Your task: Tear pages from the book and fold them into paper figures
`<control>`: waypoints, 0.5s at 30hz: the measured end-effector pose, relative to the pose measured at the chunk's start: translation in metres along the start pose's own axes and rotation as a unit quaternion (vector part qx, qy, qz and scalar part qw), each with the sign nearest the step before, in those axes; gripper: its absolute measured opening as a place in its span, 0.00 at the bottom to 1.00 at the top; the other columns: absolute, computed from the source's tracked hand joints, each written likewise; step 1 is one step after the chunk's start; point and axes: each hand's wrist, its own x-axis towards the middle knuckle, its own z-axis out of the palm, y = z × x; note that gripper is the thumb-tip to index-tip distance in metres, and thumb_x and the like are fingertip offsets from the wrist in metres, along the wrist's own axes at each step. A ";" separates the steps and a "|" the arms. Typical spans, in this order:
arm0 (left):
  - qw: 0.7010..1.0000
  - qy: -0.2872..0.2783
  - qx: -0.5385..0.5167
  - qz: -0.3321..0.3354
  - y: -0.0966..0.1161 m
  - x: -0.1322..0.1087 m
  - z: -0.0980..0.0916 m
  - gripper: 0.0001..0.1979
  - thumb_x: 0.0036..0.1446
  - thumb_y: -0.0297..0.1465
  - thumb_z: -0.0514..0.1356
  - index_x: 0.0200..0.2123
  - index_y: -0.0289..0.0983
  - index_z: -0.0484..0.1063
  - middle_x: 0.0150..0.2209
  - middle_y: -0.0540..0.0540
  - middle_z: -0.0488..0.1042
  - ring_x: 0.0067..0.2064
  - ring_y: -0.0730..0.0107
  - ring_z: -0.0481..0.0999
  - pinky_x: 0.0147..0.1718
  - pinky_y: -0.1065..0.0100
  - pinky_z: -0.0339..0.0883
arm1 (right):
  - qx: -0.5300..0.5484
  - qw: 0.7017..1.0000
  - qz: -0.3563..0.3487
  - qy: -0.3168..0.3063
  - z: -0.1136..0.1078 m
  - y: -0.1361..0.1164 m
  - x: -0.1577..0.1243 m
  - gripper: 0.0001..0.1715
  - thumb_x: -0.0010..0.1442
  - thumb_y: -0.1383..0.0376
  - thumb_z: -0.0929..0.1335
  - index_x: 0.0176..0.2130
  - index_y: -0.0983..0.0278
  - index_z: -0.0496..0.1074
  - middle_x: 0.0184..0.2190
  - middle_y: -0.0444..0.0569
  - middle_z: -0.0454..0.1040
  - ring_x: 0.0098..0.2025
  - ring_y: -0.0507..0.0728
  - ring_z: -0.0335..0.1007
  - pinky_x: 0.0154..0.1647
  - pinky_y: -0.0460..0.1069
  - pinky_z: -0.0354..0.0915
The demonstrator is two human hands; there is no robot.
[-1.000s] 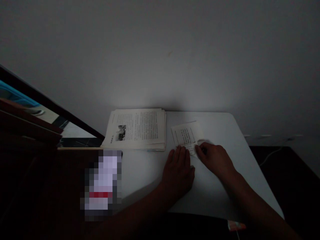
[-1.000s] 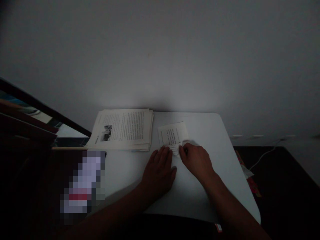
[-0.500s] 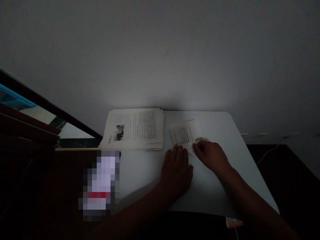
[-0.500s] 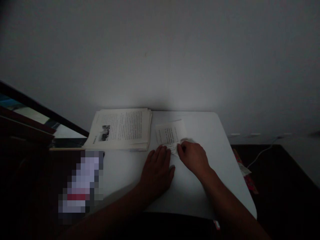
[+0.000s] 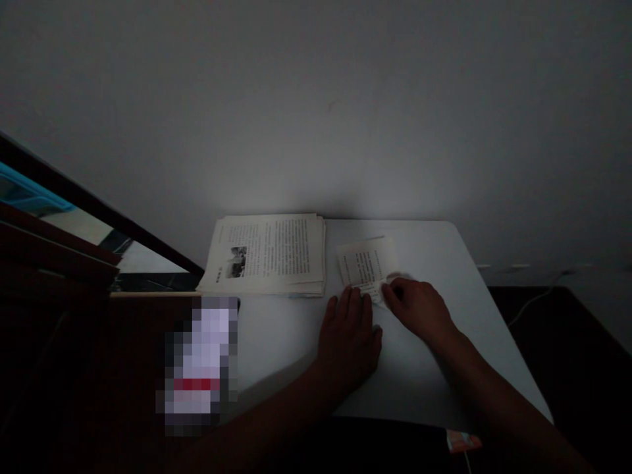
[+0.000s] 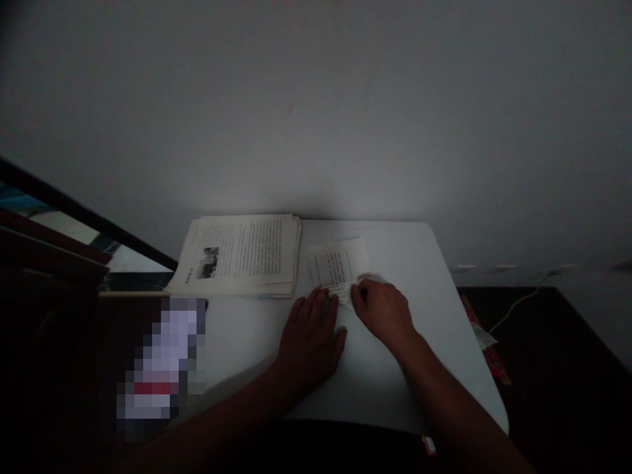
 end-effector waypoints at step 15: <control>1.000 -0.002 -0.012 -0.025 0.000 0.002 -0.007 0.26 0.57 0.39 0.54 0.57 0.33 0.61 0.55 0.34 0.63 0.58 0.50 0.60 0.55 0.49 0.56 | -0.009 1.000 0.003 -0.010 -0.001 -0.001 0.000 0.22 0.62 0.55 0.57 0.28 0.61 0.72 0.28 0.50 0.78 0.31 0.58 0.73 0.30 0.49 0.58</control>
